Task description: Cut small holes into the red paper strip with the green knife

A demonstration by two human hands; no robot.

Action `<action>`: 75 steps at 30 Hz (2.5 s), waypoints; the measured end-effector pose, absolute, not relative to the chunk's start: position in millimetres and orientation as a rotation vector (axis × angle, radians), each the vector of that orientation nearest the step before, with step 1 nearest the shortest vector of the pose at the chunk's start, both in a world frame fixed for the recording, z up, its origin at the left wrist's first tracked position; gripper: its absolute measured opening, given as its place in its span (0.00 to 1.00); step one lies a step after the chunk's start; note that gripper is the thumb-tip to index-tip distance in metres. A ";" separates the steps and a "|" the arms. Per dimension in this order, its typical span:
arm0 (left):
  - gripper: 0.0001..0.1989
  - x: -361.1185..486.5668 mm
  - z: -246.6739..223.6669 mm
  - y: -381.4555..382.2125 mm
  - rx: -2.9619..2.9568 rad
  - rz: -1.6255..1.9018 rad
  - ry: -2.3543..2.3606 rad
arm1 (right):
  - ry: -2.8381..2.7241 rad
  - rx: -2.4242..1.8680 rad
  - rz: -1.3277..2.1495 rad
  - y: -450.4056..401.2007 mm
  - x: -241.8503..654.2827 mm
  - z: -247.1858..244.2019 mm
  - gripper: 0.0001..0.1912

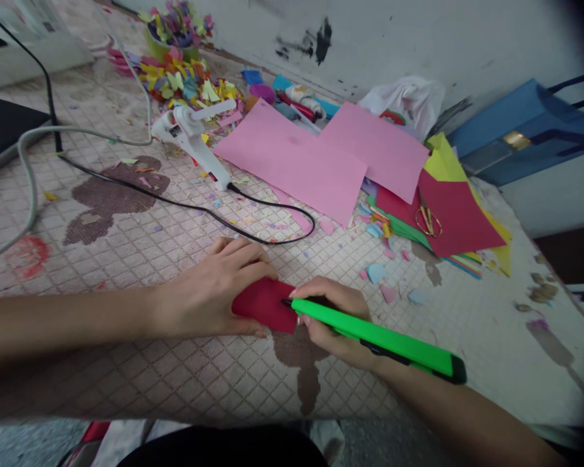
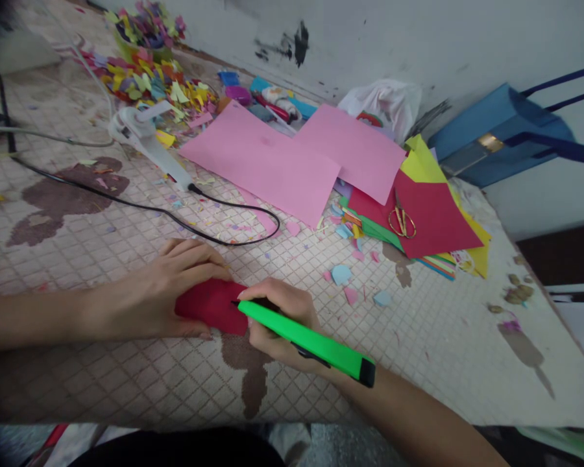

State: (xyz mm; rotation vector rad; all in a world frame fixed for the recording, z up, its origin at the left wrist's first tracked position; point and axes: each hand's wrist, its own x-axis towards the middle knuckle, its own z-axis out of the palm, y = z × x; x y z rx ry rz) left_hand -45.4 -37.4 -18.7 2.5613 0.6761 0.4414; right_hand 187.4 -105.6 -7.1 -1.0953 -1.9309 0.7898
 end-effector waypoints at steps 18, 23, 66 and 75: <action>0.22 -45.5 -16.3 -39.4 2.557 0.449 0.654 | -1.884 -1.130 0.803 -106.7 187.1 -9.8 0.11; 0.21 -44.9 -16.1 -39.4 2.553 0.450 0.665 | -1.786 -1.178 0.864 -109.6 187.8 -9.6 0.11; 0.19 -45.5 -17.7 -39.0 2.436 0.504 0.712 | -1.243 -1.027 1.366 -101.4 200.2 -29.6 0.07; 0.03 -47.8 -13.8 -36.3 2.260 0.494 0.713 | -1.066 -1.004 1.373 -96.2 196.4 -26.2 0.07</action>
